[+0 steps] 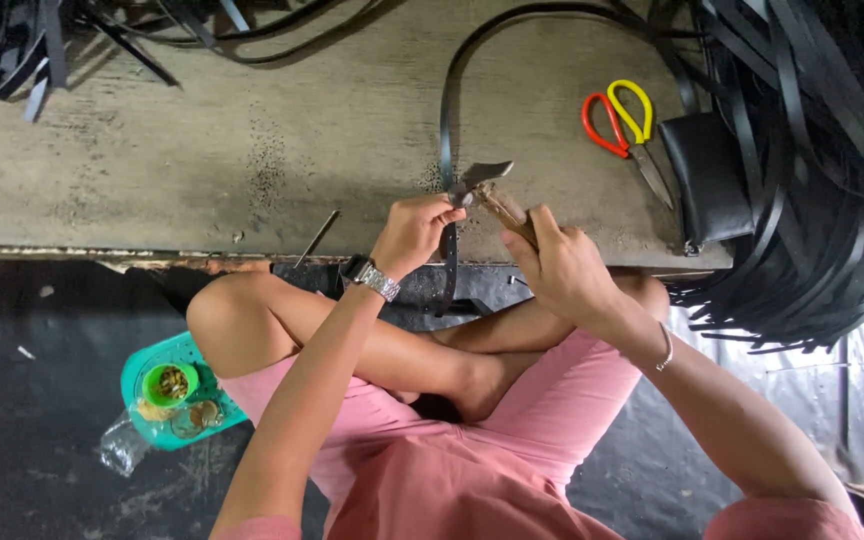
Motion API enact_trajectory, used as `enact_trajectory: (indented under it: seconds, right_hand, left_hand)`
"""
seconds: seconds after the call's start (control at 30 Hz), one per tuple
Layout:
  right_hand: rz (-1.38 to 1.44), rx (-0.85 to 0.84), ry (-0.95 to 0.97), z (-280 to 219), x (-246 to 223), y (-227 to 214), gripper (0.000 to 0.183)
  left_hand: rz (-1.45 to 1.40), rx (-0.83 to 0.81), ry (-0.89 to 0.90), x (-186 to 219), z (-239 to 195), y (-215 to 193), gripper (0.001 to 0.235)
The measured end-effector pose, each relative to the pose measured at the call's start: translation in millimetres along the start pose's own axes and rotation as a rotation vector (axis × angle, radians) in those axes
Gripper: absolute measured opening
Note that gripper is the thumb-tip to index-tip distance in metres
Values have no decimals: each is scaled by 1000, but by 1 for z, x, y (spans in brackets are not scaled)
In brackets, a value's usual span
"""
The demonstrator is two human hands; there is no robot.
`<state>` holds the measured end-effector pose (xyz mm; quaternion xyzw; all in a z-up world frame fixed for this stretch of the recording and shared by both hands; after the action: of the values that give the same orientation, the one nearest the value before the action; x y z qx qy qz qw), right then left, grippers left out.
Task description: The person sits cross-legged on the floor and repeatedly hammers small metal rivets into a black leather strap using a hammer. The person occasionally adjusts the strap and continues the repetitive hammering process.
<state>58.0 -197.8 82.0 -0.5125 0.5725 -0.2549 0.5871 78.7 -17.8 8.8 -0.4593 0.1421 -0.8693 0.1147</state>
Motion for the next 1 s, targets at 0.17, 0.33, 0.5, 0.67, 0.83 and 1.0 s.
enact_trajectory:
  seconds: [0.17,0.33,0.5,0.67,0.83,1.0]
  right_hand:
    - [64,-35,34,12,4,1,44]
    - [96,-19,34,10,3,-2,44]
    - [10,220,-121,8,-19,-50,35]
    - [55,104,-20,4,-12,-24,37]
    - [122,-18,81,-5,-7,0,40]
    - [68,274,-109,-22,-37,-80,42]
  left_hand:
    - [-64,-1,-124,4,11,-12,19]
    - [-90,-20,-177,28,19,-19,18]
    - [-86,1,-103,8,16,-9,16]
    - [-92,-6,-103,20,16,-13,15]
    - [-23,0,-110,21,10,-22,21]
    - [-79,-1,-67,10,13,-10,16]
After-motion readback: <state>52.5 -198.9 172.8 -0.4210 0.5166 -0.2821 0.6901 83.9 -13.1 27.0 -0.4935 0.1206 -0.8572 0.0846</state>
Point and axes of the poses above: each hand's wrist, its own z-axis towards the middle knuckle, its own y-axis out of the palm, x = y × z, the point moved 10 cm from there along z, towards the middle knuckle, and after that the axes turned 2 degrees about y, right-handed, at the moved point
